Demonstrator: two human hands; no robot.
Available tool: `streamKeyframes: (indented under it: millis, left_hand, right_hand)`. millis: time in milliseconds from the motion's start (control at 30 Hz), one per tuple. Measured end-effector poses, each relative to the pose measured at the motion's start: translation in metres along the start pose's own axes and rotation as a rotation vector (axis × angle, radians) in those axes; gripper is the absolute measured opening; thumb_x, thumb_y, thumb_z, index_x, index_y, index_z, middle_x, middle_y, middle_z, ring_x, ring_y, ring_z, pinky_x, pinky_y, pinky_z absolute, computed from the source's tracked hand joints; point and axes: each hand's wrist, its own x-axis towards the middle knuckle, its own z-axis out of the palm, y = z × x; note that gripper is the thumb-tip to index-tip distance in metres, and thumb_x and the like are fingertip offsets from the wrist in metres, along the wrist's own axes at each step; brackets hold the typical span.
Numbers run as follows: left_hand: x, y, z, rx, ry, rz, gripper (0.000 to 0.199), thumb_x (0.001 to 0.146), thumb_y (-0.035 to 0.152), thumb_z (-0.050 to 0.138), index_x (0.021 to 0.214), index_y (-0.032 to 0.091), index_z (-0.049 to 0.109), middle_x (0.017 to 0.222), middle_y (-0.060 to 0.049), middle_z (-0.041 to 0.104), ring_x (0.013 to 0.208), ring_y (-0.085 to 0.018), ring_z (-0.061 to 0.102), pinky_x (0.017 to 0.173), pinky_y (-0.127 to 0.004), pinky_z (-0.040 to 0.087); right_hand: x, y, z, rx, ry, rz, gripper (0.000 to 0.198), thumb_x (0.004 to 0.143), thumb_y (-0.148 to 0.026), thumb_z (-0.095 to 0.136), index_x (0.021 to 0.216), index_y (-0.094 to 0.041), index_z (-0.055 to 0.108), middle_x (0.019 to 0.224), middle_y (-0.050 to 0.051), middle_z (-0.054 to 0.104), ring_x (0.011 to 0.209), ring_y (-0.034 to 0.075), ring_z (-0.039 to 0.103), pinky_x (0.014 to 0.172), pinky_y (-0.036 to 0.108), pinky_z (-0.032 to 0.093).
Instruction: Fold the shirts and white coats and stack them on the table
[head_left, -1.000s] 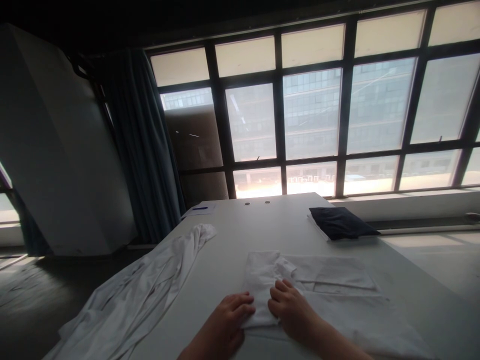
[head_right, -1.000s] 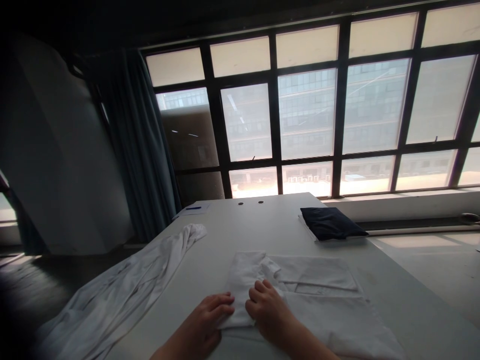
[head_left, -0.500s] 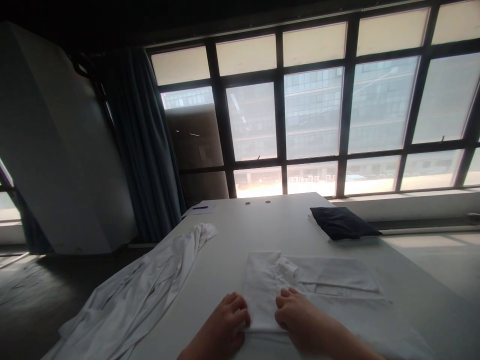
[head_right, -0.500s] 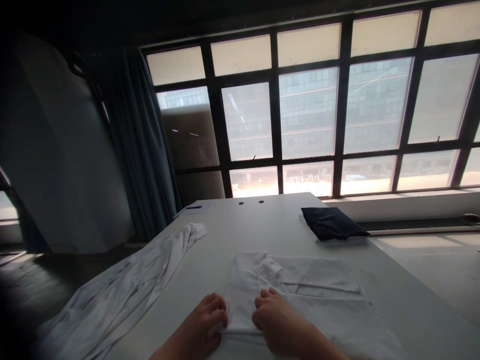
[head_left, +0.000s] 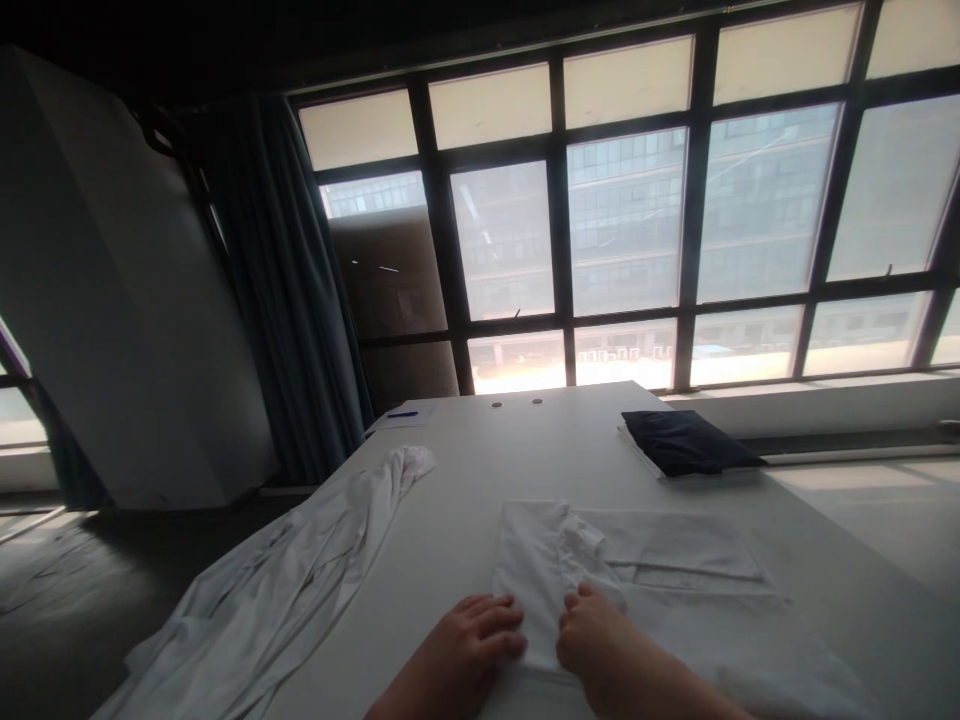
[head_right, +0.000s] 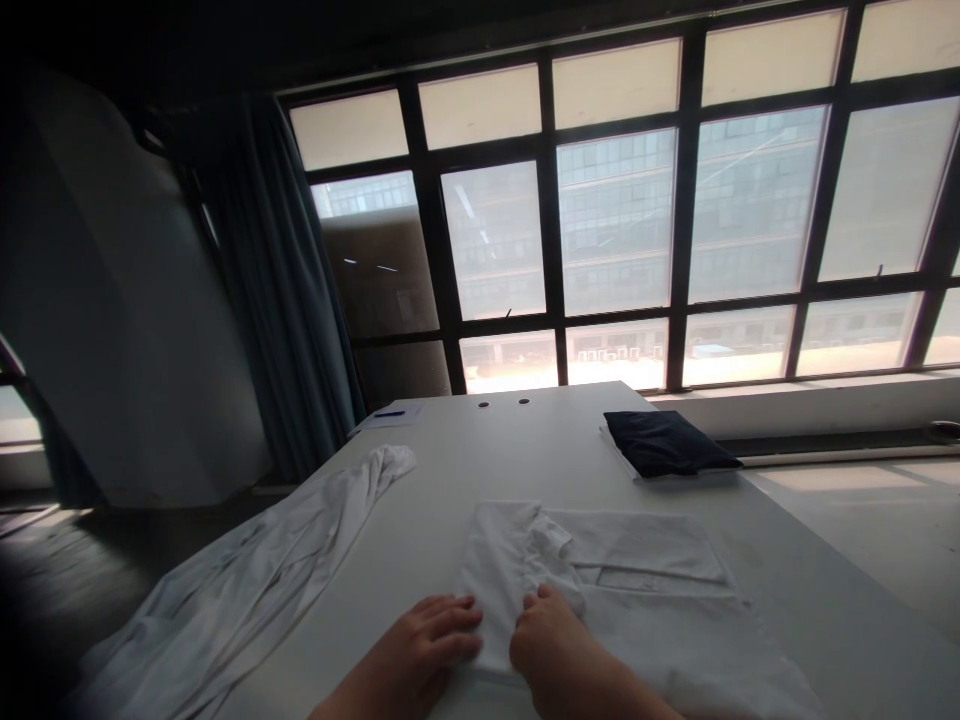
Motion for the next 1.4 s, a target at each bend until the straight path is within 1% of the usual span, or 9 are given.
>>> streamKeyframes:
  millis: [400, 600, 767, 833, 933, 1067, 1200, 1300, 1400]
  left_hand:
    - [-0.004, 0.010, -0.008, -0.097, 0.001, -0.021, 0.067, 0.059, 0.008, 0.053, 0.121, 0.032, 0.062, 0.142, -0.001, 0.059, 0.136, -0.027, 0.051, 0.118, -0.048, 0.035]
    - [0.002, 0.012, -0.005, -0.148, -0.011, -0.033, 0.036, 0.068, 0.016, 0.061, 0.102, 0.028, 0.060, 0.133, -0.004, 0.064, 0.132, -0.025, 0.054, 0.120, -0.042, 0.033]
    - [0.007, 0.015, -0.006, -0.144, -0.004, -0.005, 0.027, 0.075, 0.017, 0.059, 0.098, 0.029, 0.063, 0.126, -0.004, 0.067, 0.123, -0.025, 0.059, 0.118, -0.042, 0.035]
    - [0.008, 0.017, -0.008, -0.141, 0.022, -0.011, 0.019, 0.075, 0.020, 0.062, 0.092, 0.029, 0.064, 0.116, -0.004, 0.069, 0.114, -0.025, 0.061, 0.109, -0.041, 0.043]
    - [0.005, 0.018, -0.007, -0.134, 0.037, -0.034, 0.006, 0.083, 0.029, 0.062, 0.087, 0.027, 0.066, 0.101, -0.005, 0.071, 0.098, -0.023, 0.064, 0.095, -0.037, 0.049]
    - [-0.004, 0.005, 0.011, -0.182, 0.197, -0.196, 0.024, 0.096, 0.037, 0.048, 0.088, 0.026, 0.067, 0.080, -0.004, 0.069, 0.079, -0.019, 0.065, 0.080, -0.029, 0.053]
    - [-0.007, -0.028, 0.028, -0.213, 0.508, -0.483, 0.027, 0.098, 0.044, 0.045, 0.099, 0.025, 0.065, 0.079, -0.003, 0.067, 0.071, -0.018, 0.064, 0.056, -0.022, 0.050]
    - [-0.005, -0.051, 0.028, -0.226, 0.654, -0.590, 0.032, 0.096, 0.048, 0.048, 0.105, 0.023, 0.066, 0.100, -0.007, 0.071, 0.089, -0.023, 0.068, 0.068, -0.028, 0.055]
    - [-0.002, -0.060, 0.024, -0.280, 0.630, -0.633, 0.039, 0.097, 0.050, 0.045, 0.110, 0.020, 0.067, 0.108, -0.010, 0.071, 0.099, -0.025, 0.067, 0.085, -0.036, 0.055]
  right_hand:
    - [-0.011, 0.004, -0.004, 0.068, -0.057, 0.023, 0.010, 0.053, -0.020, 0.076, 0.064, -0.021, 0.074, 0.069, 0.009, 0.071, 0.081, 0.028, 0.064, 0.093, 0.048, 0.046]
    - [-0.017, 0.011, -0.022, 0.366, 0.054, 0.117, 0.011, 0.072, -0.033, 0.067, 0.071, -0.025, 0.074, 0.064, -0.001, 0.067, 0.067, 0.017, 0.060, 0.080, 0.030, 0.047]
    - [0.001, 0.004, -0.022, 0.366, 0.362, 0.229, 0.024, 0.087, -0.028, 0.057, 0.108, -0.025, 0.069, 0.118, 0.006, 0.068, 0.113, 0.022, 0.058, 0.106, 0.038, 0.037]
    - [0.003, 0.001, -0.010, 0.356, 0.315, 0.154, 0.045, 0.091, -0.039, 0.057, 0.135, -0.029, 0.057, 0.149, 0.009, 0.051, 0.138, 0.029, 0.043, 0.117, 0.048, 0.026]
    - [0.000, 0.001, 0.009, 0.376, 0.196, 0.053, 0.064, 0.097, -0.055, 0.049, 0.154, -0.031, 0.036, 0.165, 0.011, 0.027, 0.151, 0.037, 0.020, 0.120, 0.058, 0.015]
    - [-0.006, 0.004, 0.016, 0.377, 0.143, -0.001, 0.069, 0.096, -0.060, 0.046, 0.157, -0.032, 0.030, 0.165, 0.012, 0.025, 0.151, 0.039, 0.019, 0.119, 0.061, 0.015]
    - [0.002, 0.004, 0.025, 0.287, 0.099, -0.092, 0.069, 0.087, -0.056, 0.062, 0.149, -0.038, 0.041, 0.157, 0.011, 0.043, 0.142, 0.040, 0.038, 0.113, 0.059, 0.028]
    - [0.014, -0.006, 0.036, 0.249, 0.083, -0.139, 0.032, 0.089, -0.044, 0.063, 0.122, -0.044, 0.064, 0.135, 0.001, 0.064, 0.124, 0.032, 0.054, 0.105, 0.051, 0.034]
    - [0.022, -0.019, 0.033, 0.328, 0.062, -0.173, 0.012, 0.088, -0.043, 0.065, 0.098, -0.039, 0.072, 0.105, -0.003, 0.073, 0.103, 0.023, 0.060, 0.099, 0.040, 0.036]
